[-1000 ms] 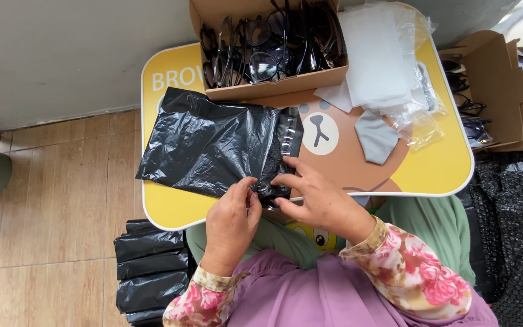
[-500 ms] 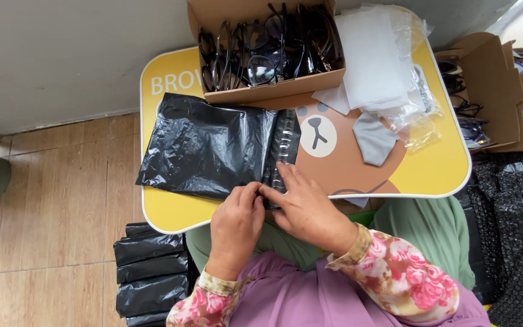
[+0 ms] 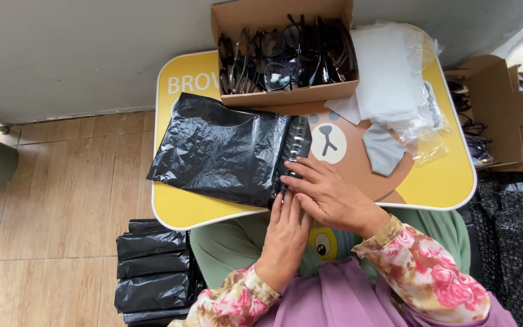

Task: Wrapping a pair of sunglasses in bubble wrap and placing them into a black shipping bag.

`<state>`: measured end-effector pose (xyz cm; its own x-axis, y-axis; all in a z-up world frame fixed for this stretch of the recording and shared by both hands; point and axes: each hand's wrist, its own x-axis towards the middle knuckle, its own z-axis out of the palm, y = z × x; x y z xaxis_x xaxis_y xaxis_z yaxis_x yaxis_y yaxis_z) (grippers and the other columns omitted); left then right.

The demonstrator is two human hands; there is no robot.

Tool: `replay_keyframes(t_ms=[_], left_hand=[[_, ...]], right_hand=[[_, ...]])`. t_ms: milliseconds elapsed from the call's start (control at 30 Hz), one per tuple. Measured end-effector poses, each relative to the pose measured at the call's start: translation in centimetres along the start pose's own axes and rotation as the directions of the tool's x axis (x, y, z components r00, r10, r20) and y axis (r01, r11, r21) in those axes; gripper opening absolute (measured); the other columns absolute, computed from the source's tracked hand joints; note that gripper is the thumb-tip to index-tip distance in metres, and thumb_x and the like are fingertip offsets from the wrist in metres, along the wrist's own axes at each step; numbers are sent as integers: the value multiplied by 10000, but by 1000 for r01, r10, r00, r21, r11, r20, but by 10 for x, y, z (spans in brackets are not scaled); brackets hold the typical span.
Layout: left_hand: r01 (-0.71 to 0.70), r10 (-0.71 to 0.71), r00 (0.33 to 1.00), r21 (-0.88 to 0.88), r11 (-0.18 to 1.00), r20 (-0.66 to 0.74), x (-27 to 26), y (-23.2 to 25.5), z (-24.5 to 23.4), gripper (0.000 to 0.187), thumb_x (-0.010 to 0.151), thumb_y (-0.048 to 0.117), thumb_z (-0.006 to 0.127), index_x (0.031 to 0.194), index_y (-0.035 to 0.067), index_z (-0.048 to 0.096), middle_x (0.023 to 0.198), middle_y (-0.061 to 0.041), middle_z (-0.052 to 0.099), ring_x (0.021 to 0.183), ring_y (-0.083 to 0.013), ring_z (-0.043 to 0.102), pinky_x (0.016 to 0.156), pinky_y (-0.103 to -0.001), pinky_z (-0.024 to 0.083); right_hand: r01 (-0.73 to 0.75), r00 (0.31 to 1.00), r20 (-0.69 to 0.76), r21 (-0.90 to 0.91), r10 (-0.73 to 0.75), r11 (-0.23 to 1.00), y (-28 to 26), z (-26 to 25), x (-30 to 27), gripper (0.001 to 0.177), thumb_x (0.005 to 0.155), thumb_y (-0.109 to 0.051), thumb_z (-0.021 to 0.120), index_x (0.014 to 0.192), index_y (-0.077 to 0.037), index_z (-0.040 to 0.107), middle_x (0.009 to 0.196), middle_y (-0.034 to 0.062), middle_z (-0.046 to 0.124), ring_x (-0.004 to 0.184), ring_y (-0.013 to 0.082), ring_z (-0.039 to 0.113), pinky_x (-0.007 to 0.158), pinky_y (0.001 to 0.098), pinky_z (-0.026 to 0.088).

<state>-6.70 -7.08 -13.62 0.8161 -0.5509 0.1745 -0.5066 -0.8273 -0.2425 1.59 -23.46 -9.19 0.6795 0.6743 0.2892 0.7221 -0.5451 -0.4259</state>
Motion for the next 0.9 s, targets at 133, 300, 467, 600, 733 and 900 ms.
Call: replay_keyframes(t_ms=[133,300,467,600,733,900], left_hand=[[-59,59,998,-35,998,12,-11,4,-1,519,912,187,461,1396,8,515,1376,-265,569,1332,-379,515,1275,-527,227],[-80,74,996,-111,991,-57,-22,8,-2,452,907,180,538,1356,144,582,1337,-291,577,1294,-426,533,1265,-518,243],[-66,56,997,-186,980,-59,-25,9,-1,510,894,188,569,1403,169,553,1341,-253,551,1267,-428,522,1209,-512,301],[-71,65,997,-185,980,-38,-28,6,-6,603,912,235,539,1511,196,478,1359,-243,537,1279,-442,510,1215,-530,271],[-68,45,994,-242,968,-100,-26,0,-15,540,905,157,546,1445,143,550,1300,-187,568,1149,-370,560,1167,-494,348],[-112,40,981,-387,915,-190,-23,-6,-19,342,974,88,512,1287,88,650,1355,-313,554,1278,-451,522,1182,-546,360]], right_hand=[[40,996,82,-32,-37,999,1,9,6,489,1022,-334,397,1420,-112,575,1561,177,457,1475,379,357,1193,544,267],[107,989,109,-25,-104,994,-8,11,17,377,979,-292,466,1235,-36,571,1462,226,500,1441,428,366,1184,557,283],[132,986,98,-3,-131,991,-15,5,36,224,966,-283,504,951,-63,550,1138,189,535,1140,397,454,1078,529,342],[187,978,91,0,-186,982,-15,11,49,228,949,-248,513,1005,-52,616,1128,187,616,1125,387,510,1078,528,351],[140,971,199,-39,-129,989,1,25,58,362,905,-250,469,576,-100,454,613,91,520,718,280,457,845,442,347],[136,969,210,-19,-129,991,5,36,66,291,874,-230,485,620,-89,473,664,107,540,745,299,472,854,451,361]])
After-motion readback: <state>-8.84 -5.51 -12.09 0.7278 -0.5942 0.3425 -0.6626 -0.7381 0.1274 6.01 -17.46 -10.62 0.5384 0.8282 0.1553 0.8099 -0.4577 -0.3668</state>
